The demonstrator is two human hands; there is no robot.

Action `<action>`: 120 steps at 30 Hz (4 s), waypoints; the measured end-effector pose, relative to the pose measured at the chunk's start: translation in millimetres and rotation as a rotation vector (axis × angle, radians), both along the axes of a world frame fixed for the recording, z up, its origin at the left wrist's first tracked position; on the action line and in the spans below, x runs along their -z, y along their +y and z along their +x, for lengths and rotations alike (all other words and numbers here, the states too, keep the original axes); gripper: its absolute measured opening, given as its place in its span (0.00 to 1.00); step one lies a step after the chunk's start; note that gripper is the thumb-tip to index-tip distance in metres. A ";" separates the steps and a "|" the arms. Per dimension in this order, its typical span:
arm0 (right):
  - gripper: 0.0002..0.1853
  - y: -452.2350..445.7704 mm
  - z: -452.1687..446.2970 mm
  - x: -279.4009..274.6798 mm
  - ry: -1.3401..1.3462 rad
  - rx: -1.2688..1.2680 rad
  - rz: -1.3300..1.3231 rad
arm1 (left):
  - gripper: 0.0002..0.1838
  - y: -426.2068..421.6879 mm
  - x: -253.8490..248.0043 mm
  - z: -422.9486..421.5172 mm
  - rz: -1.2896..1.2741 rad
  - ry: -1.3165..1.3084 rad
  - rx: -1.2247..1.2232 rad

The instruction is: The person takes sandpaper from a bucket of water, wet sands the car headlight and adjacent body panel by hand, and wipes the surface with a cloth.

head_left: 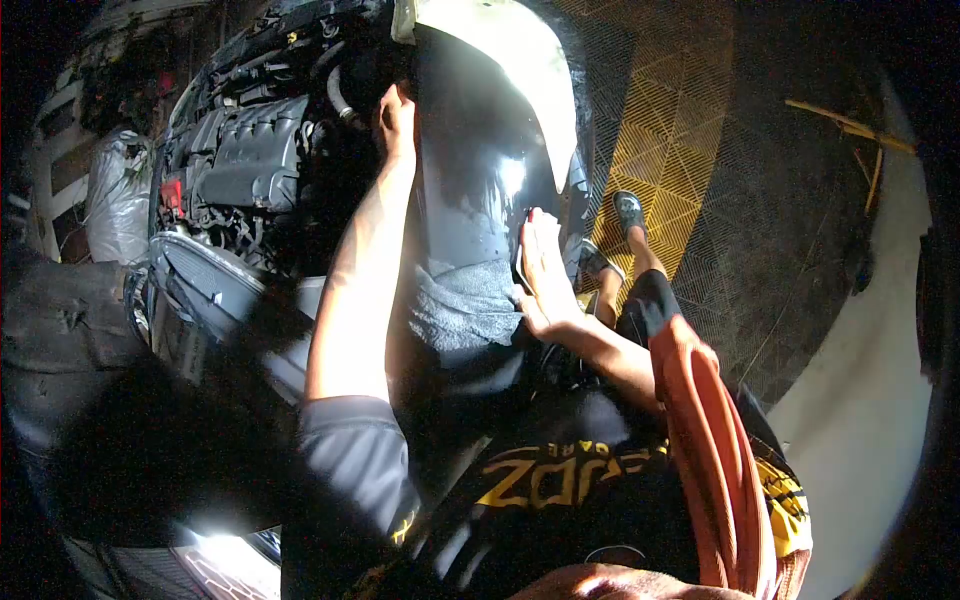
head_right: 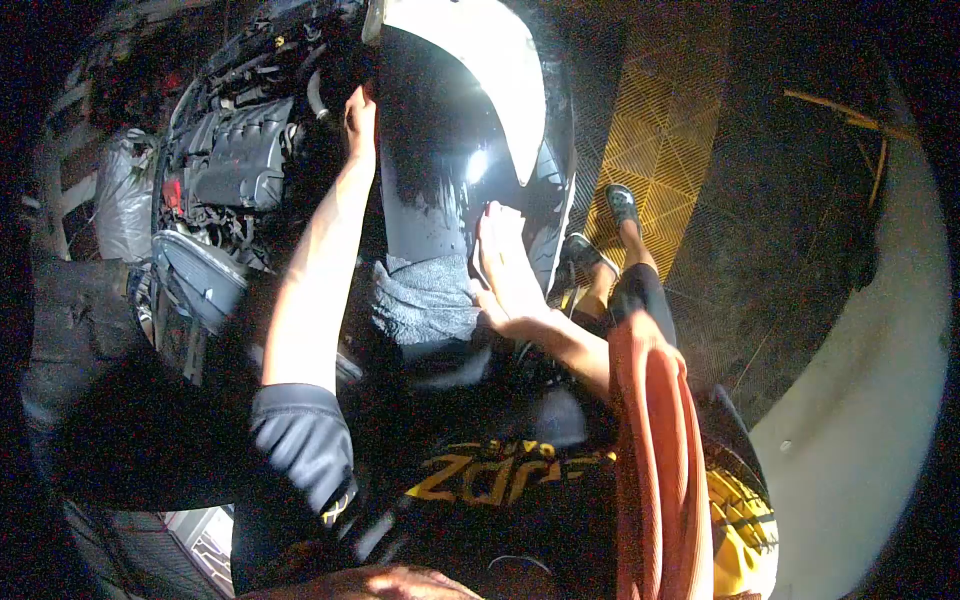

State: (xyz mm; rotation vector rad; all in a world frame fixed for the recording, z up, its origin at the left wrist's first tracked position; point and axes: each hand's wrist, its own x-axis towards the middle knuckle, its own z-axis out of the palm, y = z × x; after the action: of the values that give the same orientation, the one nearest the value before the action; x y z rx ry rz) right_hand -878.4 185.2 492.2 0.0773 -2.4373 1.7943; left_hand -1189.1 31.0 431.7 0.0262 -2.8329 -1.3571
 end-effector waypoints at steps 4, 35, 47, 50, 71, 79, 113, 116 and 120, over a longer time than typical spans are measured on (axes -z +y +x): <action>0.43 47.9 -98.1 3.3 -0.034 -0.010 -0.031 | 0.23 -10.2 17.5 -4.9 0.012 0.036 0.008; 0.42 13.6 -22.1 4.1 -0.051 -0.004 0.115 | 0.26 -6.9 3.9 1.1 -0.106 0.104 0.088; 0.42 32.2 -56.8 0.3 0.050 0.022 0.043 | 0.19 1.1 -15.7 -2.7 -0.344 0.048 0.174; 0.39 50.6 -120.7 14.9 0.087 0.002 -0.091 | 0.19 -24.5 9.7 -18.7 -0.270 0.041 0.271; 0.37 51.1 -125.2 16.5 0.003 0.003 -0.011 | 0.19 -6.2 -14.3 -3.8 -0.327 0.124 0.224; 0.42 15.6 -54.0 -1.8 -0.037 0.072 0.126 | 0.20 -1.3 -14.5 -2.8 -0.317 0.101 0.154; 0.40 33.2 -72.5 0.6 0.022 0.064 0.118 | 0.28 35.1 -86.8 41.4 -0.166 -0.001 -0.103; 0.38 37.6 -131.3 51.3 0.085 0.049 0.167 | 0.37 19.0 -124.8 80.9 -0.098 0.037 -0.088; 0.39 7.9 -25.0 -7.8 0.026 -0.059 0.109 | 0.45 25.5 -208.0 213.2 -0.479 0.159 0.046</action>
State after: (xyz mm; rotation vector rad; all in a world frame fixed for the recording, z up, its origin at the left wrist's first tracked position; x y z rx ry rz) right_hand -903.4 193.1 500.0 0.1834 -2.5384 1.6707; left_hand -975.9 56.5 639.7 -0.1401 -2.9475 -0.6200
